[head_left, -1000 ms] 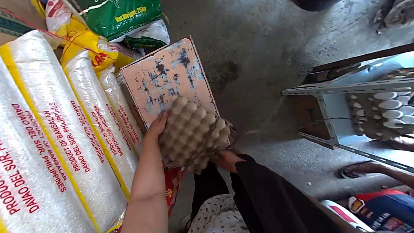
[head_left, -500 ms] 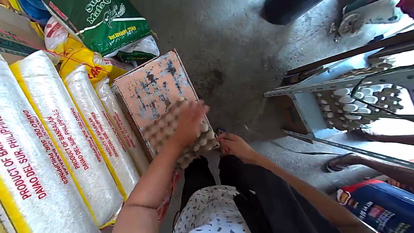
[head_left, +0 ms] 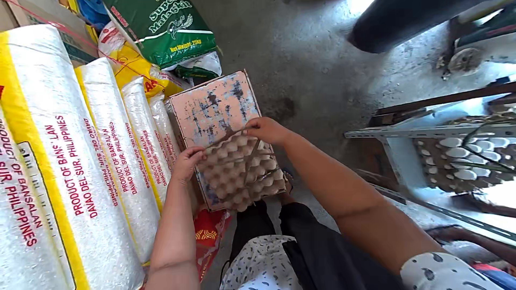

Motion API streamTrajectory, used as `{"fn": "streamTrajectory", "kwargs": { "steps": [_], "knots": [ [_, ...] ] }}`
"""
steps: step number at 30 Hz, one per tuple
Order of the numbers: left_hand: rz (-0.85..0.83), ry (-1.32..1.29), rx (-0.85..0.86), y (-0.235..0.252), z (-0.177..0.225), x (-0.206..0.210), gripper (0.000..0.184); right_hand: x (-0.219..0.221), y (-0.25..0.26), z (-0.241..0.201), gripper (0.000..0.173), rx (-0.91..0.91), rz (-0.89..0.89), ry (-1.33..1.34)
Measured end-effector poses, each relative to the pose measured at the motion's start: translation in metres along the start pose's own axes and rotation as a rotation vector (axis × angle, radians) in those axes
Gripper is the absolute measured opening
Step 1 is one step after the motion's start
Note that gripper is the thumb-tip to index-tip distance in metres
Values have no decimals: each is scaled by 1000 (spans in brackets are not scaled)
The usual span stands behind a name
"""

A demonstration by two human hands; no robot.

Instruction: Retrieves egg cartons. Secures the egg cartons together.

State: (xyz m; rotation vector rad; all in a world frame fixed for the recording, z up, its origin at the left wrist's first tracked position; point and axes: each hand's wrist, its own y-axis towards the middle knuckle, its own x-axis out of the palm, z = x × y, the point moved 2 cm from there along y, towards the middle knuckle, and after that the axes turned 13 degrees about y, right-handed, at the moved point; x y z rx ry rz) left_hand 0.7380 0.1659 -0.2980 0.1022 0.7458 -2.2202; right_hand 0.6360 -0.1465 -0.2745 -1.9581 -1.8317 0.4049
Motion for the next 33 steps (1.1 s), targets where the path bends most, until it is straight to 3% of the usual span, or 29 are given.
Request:
{"fn": "streamTrajectory", "kwargs": {
  "steps": [4, 6, 12, 16, 20, 23, 28, 33],
  "knots": [
    [354, -177, -303, -4, -67, -13, 18, -10, 60, 39, 31, 98, 252, -180],
    [427, -156, -378, -4, -90, -17, 20, -17, 76, 54, 33, 167, 323, -173],
    [219, 392, -665, 18, -114, 2, 37, -33, 111, 118, 40, 405, 302, -249],
    [67, 357, -833, 26, -124, 21, 41, -19, 112, 137, 49, 653, 223, -326],
    [148, 48, -813, 23, -157, 30, 41, -16, 101, 141, 51, 747, 270, -57],
    [151, -153, -777, 19, -159, 31, 39, -6, 85, 146, 53, 742, 331, 224],
    [123, -114, -789, 17, -145, 28, 39, -14, 88, 159, 52, 604, 301, -84],
    [244, -219, -854, 9, -150, 43, 46, -18, 89, 160, 48, 627, 245, -120]
  ]
}}
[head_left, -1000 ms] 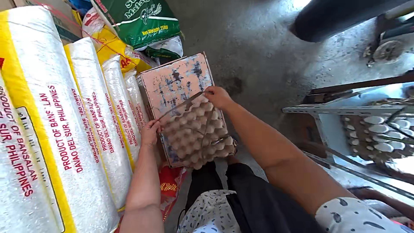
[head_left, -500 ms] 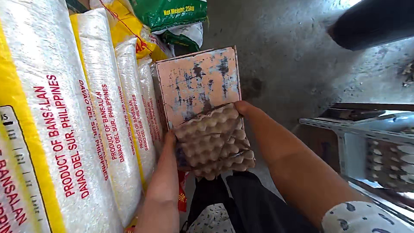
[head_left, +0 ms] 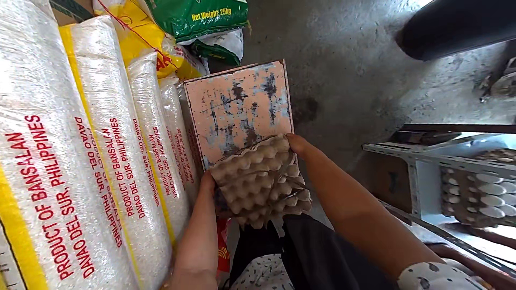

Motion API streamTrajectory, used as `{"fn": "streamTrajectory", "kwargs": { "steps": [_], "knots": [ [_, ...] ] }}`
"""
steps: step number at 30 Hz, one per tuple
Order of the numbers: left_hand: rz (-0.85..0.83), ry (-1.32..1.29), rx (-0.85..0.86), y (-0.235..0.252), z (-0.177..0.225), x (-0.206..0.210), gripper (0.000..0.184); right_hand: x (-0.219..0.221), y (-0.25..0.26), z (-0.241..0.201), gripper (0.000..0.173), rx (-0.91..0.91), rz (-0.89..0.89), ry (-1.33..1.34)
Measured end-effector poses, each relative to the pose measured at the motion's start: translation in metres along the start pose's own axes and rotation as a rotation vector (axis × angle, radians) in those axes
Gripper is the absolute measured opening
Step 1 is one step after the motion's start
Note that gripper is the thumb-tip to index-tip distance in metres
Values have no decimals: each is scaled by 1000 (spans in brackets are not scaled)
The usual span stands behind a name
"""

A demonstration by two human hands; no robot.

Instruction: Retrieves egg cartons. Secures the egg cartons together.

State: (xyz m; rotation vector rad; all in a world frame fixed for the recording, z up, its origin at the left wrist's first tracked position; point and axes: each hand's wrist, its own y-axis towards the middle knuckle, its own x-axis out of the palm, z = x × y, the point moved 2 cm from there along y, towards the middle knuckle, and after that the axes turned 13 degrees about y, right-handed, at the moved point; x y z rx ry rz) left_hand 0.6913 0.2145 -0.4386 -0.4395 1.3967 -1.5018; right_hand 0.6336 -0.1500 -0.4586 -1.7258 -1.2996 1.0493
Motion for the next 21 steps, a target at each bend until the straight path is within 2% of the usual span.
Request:
{"fn": "streamTrajectory", "kwargs": {
  "steps": [7, 10, 16, 19, 21],
  "knots": [
    [-61, -103, 150, -1, -16, 4, 41, 3, 4, 11, 49, 3, -76, 84],
    [-76, -169, 170, -10, -19, 3, 39, 5, -12, 11, 48, 43, -117, 239],
    [-63, -226, 257, -26, -10, 6, 39, 2, -51, 18, 41, -3, -125, 539],
    [-87, -212, 259, -23, -3, 11, 37, -8, -61, 26, 45, 46, -100, 604],
    [-115, -244, 239, -23, -1, 16, 35, -16, -64, 36, 41, 71, -92, 612]
  ]
}}
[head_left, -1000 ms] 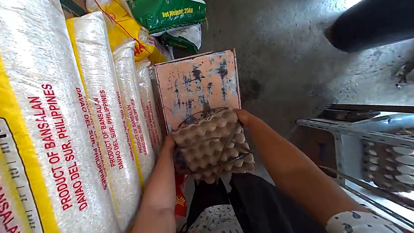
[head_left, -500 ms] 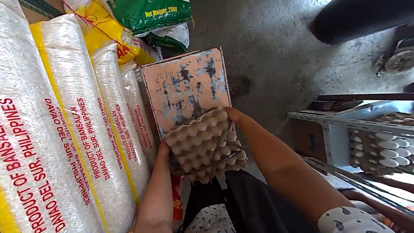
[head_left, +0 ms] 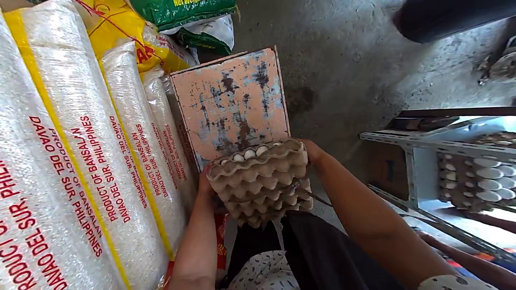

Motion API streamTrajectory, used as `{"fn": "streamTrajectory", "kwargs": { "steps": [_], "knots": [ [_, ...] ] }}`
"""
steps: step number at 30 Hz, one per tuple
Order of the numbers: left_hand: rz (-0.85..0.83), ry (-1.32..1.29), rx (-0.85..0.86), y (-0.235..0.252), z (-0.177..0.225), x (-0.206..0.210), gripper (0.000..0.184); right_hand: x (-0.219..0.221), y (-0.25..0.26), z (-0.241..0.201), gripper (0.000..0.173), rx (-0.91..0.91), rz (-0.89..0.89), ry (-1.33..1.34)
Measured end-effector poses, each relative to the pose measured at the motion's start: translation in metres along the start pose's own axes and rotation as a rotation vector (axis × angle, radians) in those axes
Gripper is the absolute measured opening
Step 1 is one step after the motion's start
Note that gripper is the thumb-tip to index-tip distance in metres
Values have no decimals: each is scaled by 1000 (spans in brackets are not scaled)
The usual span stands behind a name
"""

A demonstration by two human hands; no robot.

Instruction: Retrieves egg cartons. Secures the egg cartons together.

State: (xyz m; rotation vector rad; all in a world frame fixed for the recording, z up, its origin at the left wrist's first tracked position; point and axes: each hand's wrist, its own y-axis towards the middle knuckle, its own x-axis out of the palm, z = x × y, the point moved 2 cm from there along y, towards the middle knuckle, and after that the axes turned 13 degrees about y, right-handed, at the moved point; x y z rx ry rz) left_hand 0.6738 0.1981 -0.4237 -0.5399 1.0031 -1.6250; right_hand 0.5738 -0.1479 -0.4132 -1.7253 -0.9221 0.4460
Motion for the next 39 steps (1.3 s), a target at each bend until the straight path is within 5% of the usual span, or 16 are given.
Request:
{"fn": "streamTrajectory", "kwargs": {
  "steps": [6, 12, 14, 17, 20, 24, 27, 30, 32, 35, 39],
  "knots": [
    [10, 189, -100, -24, 18, 17, 39, 2, -37, -19, 30, 267, 223, 81],
    [-37, 134, -167, 13, -3, 27, 31, -46, 11, 40, 39, 119, 203, 5],
    [-56, 318, -166, 18, 7, 28, 29, -50, 16, 42, 42, 45, 231, -239],
    [-178, 797, -177, 23, 32, 23, 24, -34, -13, -2, 44, 261, 77, -580],
    [-231, 1110, -290, 25, 56, 14, 31, -51, 17, 38, 38, -87, 223, -514],
    [-187, 866, -292, 17, 65, -1, 28, -79, 18, 34, 37, 166, 170, -256],
    [-149, 678, -269, 5, 64, -2, 31, -101, -27, 33, 56, 369, 89, -263],
    [-64, 587, -255, -5, 61, 8, 31, -109, -91, 30, 78, 483, -163, -426],
    [-14, 554, -255, -14, 63, 17, 30, -108, -131, 28, 68, 507, -408, -501],
    [21, 606, -253, -20, 64, 27, 27, -106, -171, 13, 40, 305, -545, -676],
    [53, 1337, -62, -56, 100, 43, 40, -113, -202, -61, 27, -298, -158, -870]
  ]
}}
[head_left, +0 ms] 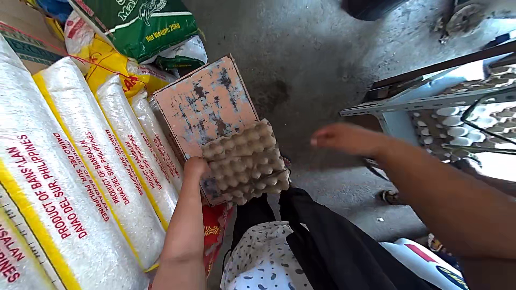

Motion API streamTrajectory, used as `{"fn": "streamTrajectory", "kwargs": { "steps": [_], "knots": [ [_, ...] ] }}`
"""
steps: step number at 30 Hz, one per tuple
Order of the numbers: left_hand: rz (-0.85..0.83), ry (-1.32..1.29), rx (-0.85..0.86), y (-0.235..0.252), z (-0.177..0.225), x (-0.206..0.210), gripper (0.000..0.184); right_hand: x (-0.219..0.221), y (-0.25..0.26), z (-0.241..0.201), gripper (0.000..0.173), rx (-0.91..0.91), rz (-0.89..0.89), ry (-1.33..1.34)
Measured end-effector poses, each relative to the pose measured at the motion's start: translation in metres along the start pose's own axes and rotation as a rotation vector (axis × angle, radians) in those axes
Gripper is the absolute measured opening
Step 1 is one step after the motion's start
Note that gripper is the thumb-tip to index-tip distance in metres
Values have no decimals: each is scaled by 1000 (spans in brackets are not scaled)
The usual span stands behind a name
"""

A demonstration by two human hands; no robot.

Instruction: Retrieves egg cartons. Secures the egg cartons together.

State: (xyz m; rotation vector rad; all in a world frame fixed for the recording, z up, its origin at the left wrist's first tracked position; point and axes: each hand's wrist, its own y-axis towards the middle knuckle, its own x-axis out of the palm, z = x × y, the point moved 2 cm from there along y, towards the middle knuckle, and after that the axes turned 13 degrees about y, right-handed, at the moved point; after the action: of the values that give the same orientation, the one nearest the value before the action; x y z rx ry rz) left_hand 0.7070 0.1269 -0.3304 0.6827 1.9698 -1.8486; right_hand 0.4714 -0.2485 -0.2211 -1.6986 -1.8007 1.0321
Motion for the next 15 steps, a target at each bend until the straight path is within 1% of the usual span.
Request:
{"fn": "streamTrajectory", "kwargs": {
  "steps": [1, 2, 3, 4, 5, 6, 7, 8, 9, 10, 11, 12, 13, 14, 15],
  "knots": [
    [140, 174, 102, -23, 13, -11, 40, -15, -5, -20, 27, -93, 129, -68],
    [323, 275, 275, -48, 24, -16, 36, -25, -9, -40, 26, -197, 233, -176],
    [530, 312, 548, -72, 34, -15, 30, -27, -11, -61, 27, -274, 286, -294],
    [683, 309, 890, -89, 44, -9, 19, -24, -11, -81, 27, -337, 299, -401],
    [687, 336, 1205, -104, 57, -2, 13, -17, -8, -98, 27, -398, 297, -469],
    [597, 444, 1427, -118, 74, 6, 18, -7, -4, -113, 27, -453, 296, -519],
    [498, 610, 1524, -130, 91, 12, 25, 2, 0, -126, 25, -510, 307, -571],
    [405, 784, 1478, -138, 107, 15, 37, 13, 1, -137, 21, -562, 326, -614],
    [341, 912, 1346, -139, 120, 17, 47, 25, 0, -147, 15, -618, 356, -642],
    [254, 981, 1154, -135, 130, 14, 51, 40, -4, -151, 11, -705, 418, -653],
    [217, 913, 1008, -125, 134, 10, 42, 56, -8, -146, 12, -846, 514, -653],
    [251, 808, 954, -112, 133, 4, 31, 76, -10, -132, 13, -1037, 623, -660],
    [264, 721, 942, -100, 132, -2, 28, 96, -9, -112, 14, -1247, 701, -659],
    [241, 778, 951, -88, 134, -8, 24, 115, -7, -91, 11, -1434, 657, -612],
    [204, 911, 997, -82, 142, -14, 21, 130, -3, -65, 13, -1532, 532, -563]
  ]
}}
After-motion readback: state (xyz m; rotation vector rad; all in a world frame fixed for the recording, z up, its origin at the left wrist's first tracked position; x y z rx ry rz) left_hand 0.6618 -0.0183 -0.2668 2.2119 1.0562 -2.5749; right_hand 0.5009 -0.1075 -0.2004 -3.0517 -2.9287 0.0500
